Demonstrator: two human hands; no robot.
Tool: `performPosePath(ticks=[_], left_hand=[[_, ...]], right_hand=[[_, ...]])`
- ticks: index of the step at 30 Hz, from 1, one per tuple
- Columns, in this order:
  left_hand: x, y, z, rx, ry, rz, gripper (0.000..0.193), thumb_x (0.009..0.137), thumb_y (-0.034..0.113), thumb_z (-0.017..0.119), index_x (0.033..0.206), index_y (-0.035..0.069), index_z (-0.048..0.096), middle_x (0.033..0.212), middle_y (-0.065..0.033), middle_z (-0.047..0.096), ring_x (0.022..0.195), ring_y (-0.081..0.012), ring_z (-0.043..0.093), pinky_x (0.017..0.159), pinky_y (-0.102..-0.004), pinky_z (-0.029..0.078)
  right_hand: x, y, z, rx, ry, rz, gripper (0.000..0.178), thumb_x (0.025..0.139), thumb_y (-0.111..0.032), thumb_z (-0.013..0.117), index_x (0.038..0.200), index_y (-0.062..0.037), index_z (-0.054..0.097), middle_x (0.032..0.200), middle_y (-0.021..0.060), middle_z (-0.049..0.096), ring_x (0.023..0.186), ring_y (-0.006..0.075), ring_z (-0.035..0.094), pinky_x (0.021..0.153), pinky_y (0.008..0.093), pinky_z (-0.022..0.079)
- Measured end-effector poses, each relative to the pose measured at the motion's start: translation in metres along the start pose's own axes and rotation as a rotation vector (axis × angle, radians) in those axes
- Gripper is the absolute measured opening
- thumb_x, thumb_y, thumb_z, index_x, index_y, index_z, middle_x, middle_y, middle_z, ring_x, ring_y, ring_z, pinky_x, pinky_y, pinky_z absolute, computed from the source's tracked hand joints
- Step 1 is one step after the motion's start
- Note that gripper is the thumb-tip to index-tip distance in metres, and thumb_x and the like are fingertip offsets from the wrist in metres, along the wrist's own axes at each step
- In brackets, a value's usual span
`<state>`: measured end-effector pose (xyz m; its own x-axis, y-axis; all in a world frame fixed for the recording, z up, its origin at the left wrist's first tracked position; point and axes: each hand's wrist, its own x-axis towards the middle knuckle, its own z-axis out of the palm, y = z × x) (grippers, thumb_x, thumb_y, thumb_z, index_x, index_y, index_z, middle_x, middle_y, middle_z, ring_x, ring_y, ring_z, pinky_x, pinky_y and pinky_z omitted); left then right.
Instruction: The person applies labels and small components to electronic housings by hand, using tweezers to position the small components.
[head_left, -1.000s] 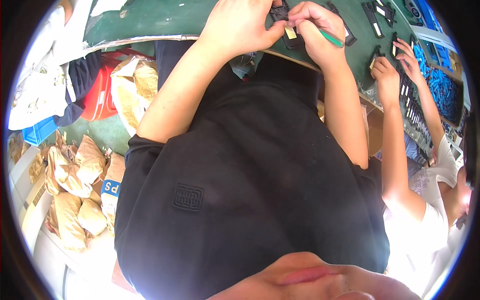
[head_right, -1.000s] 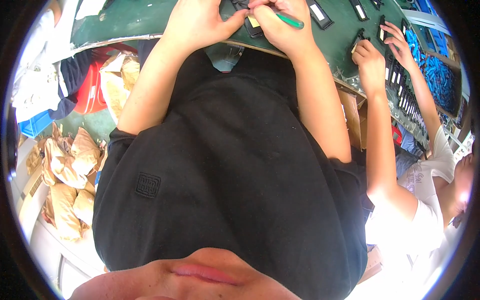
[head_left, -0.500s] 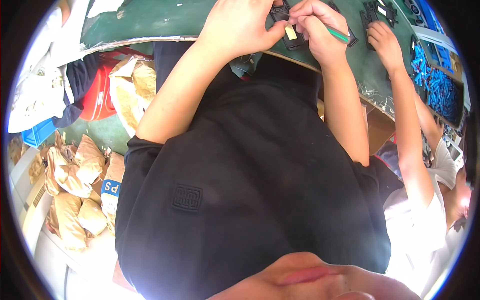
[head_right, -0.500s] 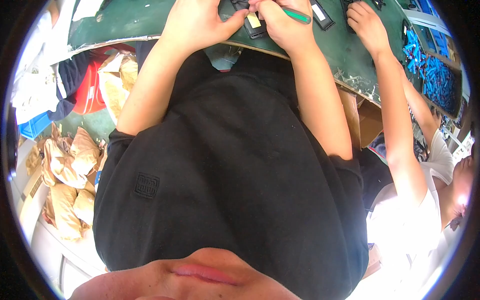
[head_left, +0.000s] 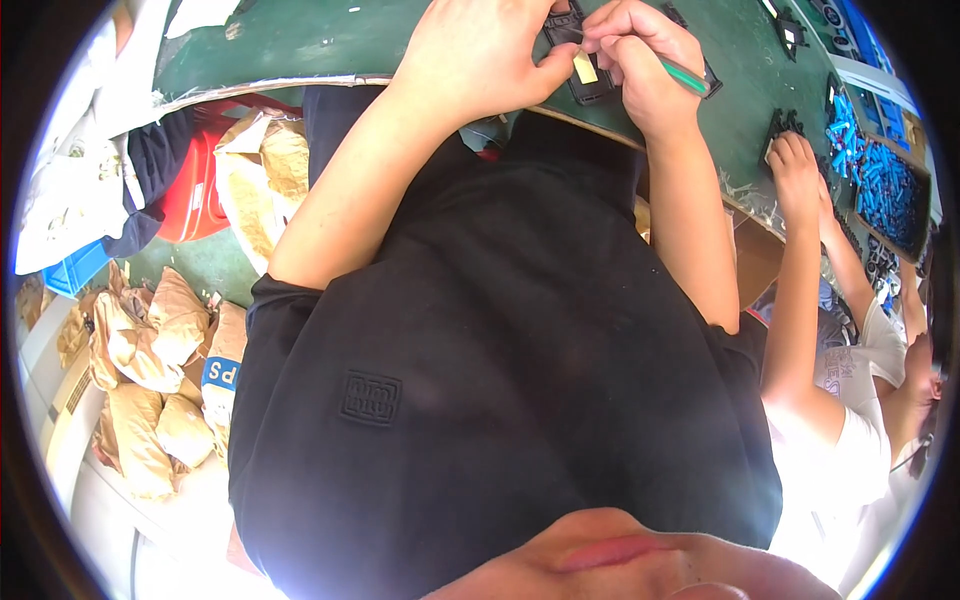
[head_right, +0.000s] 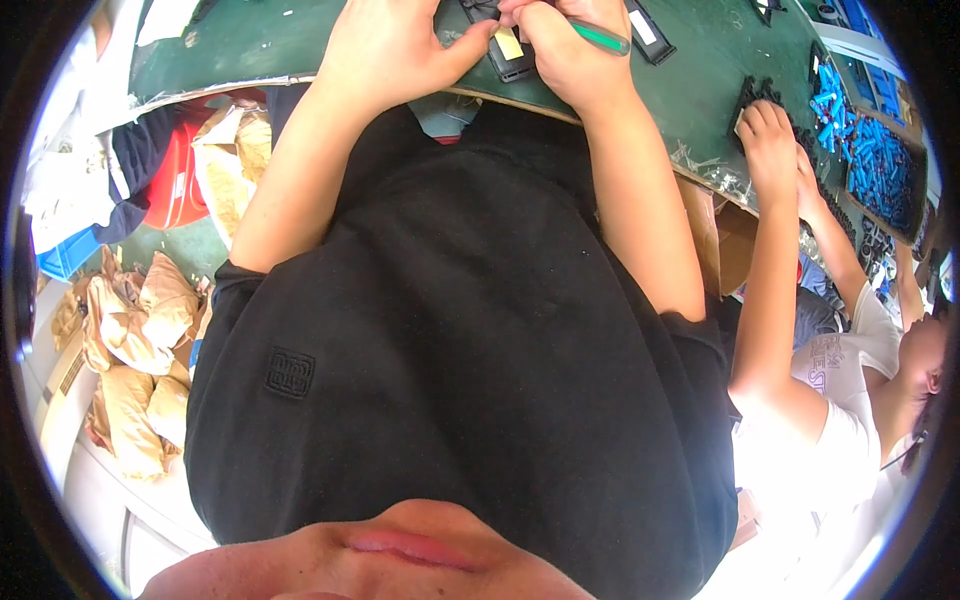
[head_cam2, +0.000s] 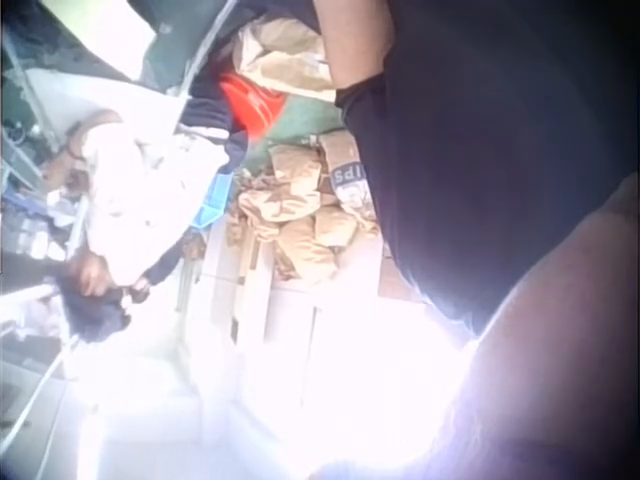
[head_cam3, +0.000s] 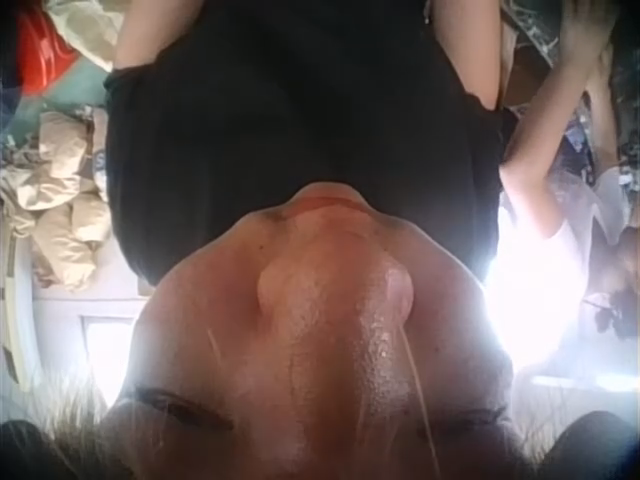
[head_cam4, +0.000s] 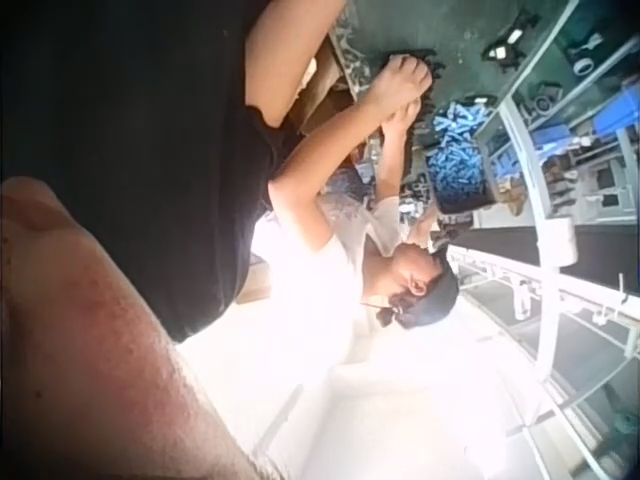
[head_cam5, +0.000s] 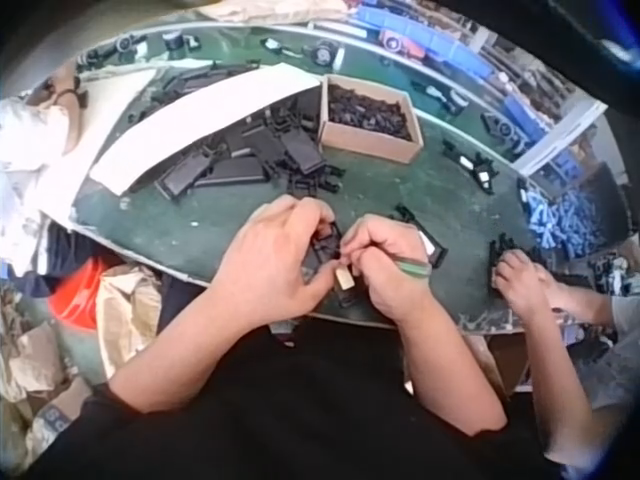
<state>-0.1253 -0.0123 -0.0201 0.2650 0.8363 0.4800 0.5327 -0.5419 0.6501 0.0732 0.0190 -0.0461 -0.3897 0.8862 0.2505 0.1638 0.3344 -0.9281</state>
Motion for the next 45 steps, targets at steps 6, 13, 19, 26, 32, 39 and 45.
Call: performPosePath(ticks=[6,13,19,26,32,39,45], left_hand=[[0.002,-0.002,0.001,-0.013,0.013,0.031,0.036,0.076,0.011,0.078,0.105,0.002,0.057,0.091,-0.0163,0.064,0.091,-0.0381,0.063,0.082,-0.0450,0.051],[0.003,0.001,-0.004,-0.048,0.010,0.045,0.033,0.076,0.008,0.074,0.104,0.002,0.058,0.090,-0.0177,0.064,0.089,-0.0391,0.063,0.081,-0.0453,0.052],[0.004,-0.002,0.001,-0.148,0.070,0.022,0.022,0.078,-0.001,0.059,0.100,-0.001,0.059,0.089,-0.0193,0.065,0.087,-0.0398,0.065,0.079,-0.0457,0.053],[0.008,0.006,0.000,-0.175,0.166,0.132,0.022,0.078,-0.008,0.054,0.097,-0.002,0.065,0.089,-0.0184,0.065,0.082,-0.0385,0.065,0.075,-0.0416,0.054],[0.042,0.032,0.019,0.036,-0.026,0.175,0.020,0.081,0.001,0.060,0.099,-0.001,0.068,0.095,-0.0178,0.065,0.094,-0.0390,0.063,0.084,-0.0444,0.054],[0.082,0.050,0.063,0.248,-0.192,-0.015,0.026,0.084,0.019,0.069,0.098,-0.002,0.061,0.097,-0.0208,0.066,0.101,-0.0388,0.064,0.090,-0.0465,0.054],[0.074,0.044,0.067,0.206,-0.164,0.067,0.030,0.079,0.015,0.069,0.102,-0.003,0.061,0.103,-0.0226,0.062,0.104,-0.0386,0.062,0.091,-0.0463,0.054]], right_hand=[[0.013,0.034,0.014,0.659,0.007,-0.539,0.012,0.082,0.002,0.049,0.076,0.0024,0.060,0.076,0.0079,0.064,0.061,0.0125,0.057,0.057,0.0263,0.046],[0.004,-0.016,-0.003,0.030,-0.032,0.018,0.016,0.085,-0.002,0.049,0.075,0.0022,0.061,0.074,0.0079,0.065,0.058,0.0112,0.055,0.055,0.0257,0.044],[0.000,-0.004,-0.007,0.070,-0.053,0.071,0.016,0.085,0.003,0.048,0.083,0.0053,0.064,0.085,0.0091,0.070,0.065,0.0092,0.055,0.060,0.0247,0.046],[-0.043,-0.027,-0.024,-0.161,0.009,-0.019,0.011,0.079,-0.003,0.054,0.075,0.0030,0.062,0.073,0.0118,0.069,0.067,0.0215,0.067,0.064,0.0328,0.053],[-0.088,-0.039,-0.068,-0.134,0.074,0.096,0.011,0.077,-0.001,0.052,0.074,0.0049,0.061,0.073,0.0108,0.068,0.065,0.0183,0.063,0.062,0.0317,0.051],[-0.128,-0.038,-0.122,-0.062,0.288,0.386,0.018,0.085,0.001,0.050,0.082,0.0025,0.068,0.077,0.0078,0.070,0.062,0.0097,0.056,0.058,0.0247,0.046],[-0.124,-0.034,-0.165,-0.708,0.552,0.434,0.018,0.088,-0.011,0.056,0.086,-0.0010,0.071,0.074,0.0098,0.071,0.066,0.0141,0.063,0.064,0.0318,0.051]])
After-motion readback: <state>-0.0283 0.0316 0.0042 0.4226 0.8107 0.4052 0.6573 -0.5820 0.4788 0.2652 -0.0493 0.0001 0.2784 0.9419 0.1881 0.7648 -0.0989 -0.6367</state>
